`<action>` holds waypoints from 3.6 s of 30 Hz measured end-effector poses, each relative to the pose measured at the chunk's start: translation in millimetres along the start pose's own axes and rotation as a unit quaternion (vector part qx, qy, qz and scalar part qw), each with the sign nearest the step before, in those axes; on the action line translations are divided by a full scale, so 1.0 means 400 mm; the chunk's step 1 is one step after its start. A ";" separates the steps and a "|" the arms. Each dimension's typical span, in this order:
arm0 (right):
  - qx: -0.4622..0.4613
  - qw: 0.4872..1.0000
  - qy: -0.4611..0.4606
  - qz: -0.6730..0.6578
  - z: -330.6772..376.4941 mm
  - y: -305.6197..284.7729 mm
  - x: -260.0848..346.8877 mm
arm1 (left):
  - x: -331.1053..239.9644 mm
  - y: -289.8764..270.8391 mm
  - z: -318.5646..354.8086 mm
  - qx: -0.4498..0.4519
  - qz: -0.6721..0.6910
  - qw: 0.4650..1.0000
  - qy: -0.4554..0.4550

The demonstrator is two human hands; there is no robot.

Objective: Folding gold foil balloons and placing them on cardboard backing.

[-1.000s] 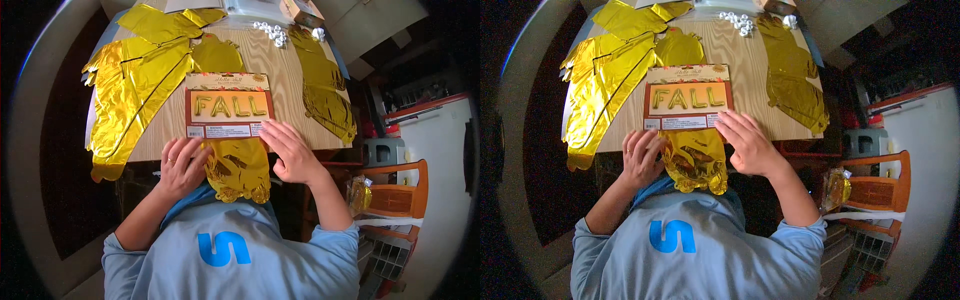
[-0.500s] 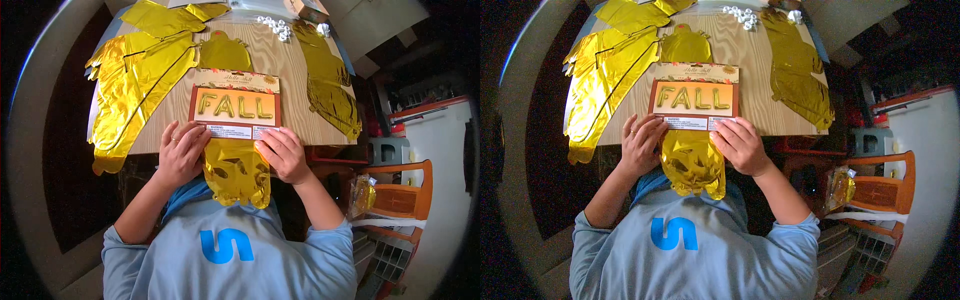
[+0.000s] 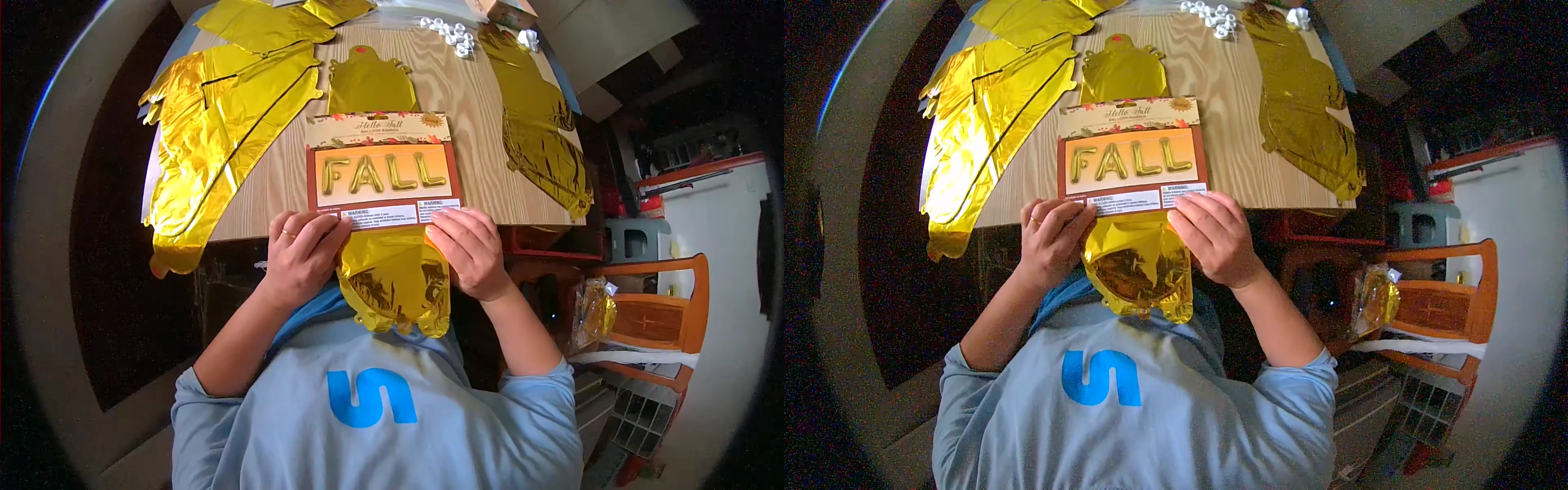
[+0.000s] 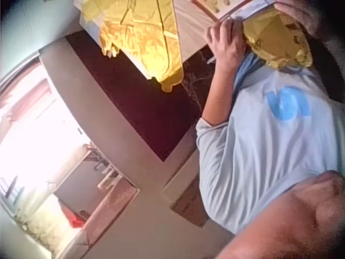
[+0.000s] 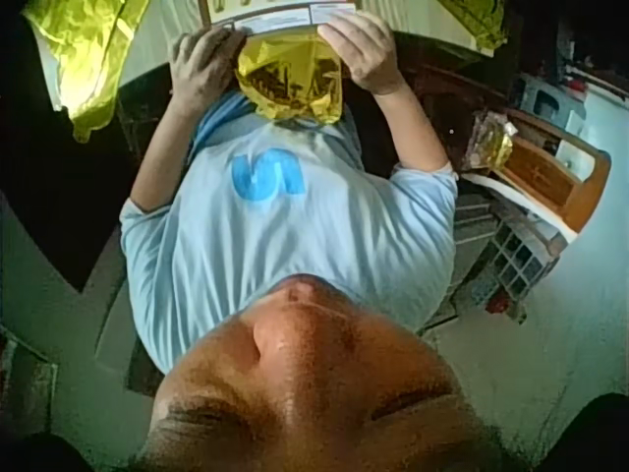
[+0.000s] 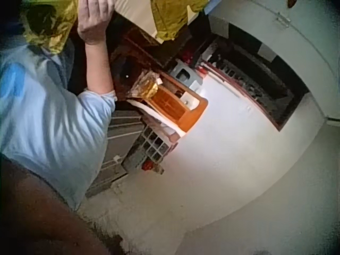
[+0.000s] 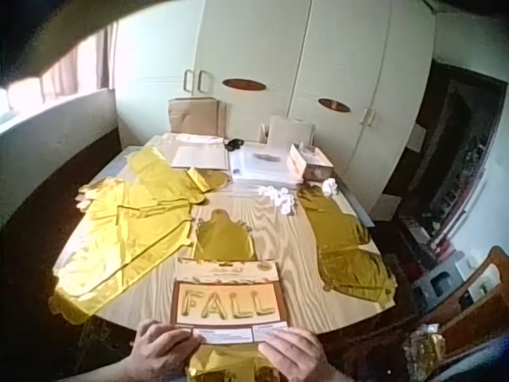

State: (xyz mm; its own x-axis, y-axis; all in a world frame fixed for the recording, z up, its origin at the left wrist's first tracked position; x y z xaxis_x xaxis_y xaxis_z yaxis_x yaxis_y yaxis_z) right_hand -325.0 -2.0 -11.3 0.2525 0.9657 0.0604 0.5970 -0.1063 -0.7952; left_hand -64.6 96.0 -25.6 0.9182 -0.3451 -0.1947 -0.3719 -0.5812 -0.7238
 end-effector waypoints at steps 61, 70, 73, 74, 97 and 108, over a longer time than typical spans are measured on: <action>-0.325 0.677 0.557 -0.355 -0.141 -0.038 -0.004 | 0.003 -0.140 -0.205 -0.128 0.125 0.984 0.002; -0.388 0.351 0.586 -0.619 -0.052 0.097 0.136 | -0.057 -0.052 -0.121 0.093 0.093 0.991 0.027; -0.323 0.400 0.634 -0.578 0.014 0.117 0.132 | -0.029 -0.030 -0.118 0.173 0.106 0.979 -0.003; -0.308 0.426 0.636 -0.565 0.020 0.118 0.129 | -0.016 -0.021 -0.113 0.192 0.109 0.975 -0.010; -0.281 0.700 0.418 -0.506 -0.020 -0.026 0.057 | 0.010 -0.080 -0.184 0.081 0.157 0.983 0.056; -0.194 0.541 0.411 -0.708 -0.123 -0.039 0.047 | 0.052 -0.117 -0.233 0.055 0.181 0.981 0.050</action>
State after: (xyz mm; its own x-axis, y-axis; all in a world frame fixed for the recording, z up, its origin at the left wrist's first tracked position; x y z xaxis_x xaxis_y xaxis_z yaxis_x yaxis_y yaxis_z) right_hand -292.3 6.0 31.9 -0.5084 -0.2700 0.8177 0.7103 0.4054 0.5755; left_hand -40.8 47.3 65.9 0.7092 -0.5873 -0.3900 -0.6485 -0.3263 -0.6878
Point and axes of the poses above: each hand's wrist, its own z-axis away from the middle knuckle, its own y-axis out of the palm, x = y × z, the point moved 2 cm from there along -z, towards the middle knuckle, and after that the axes turned 5 degrees about -y, right-handed, at the moved point
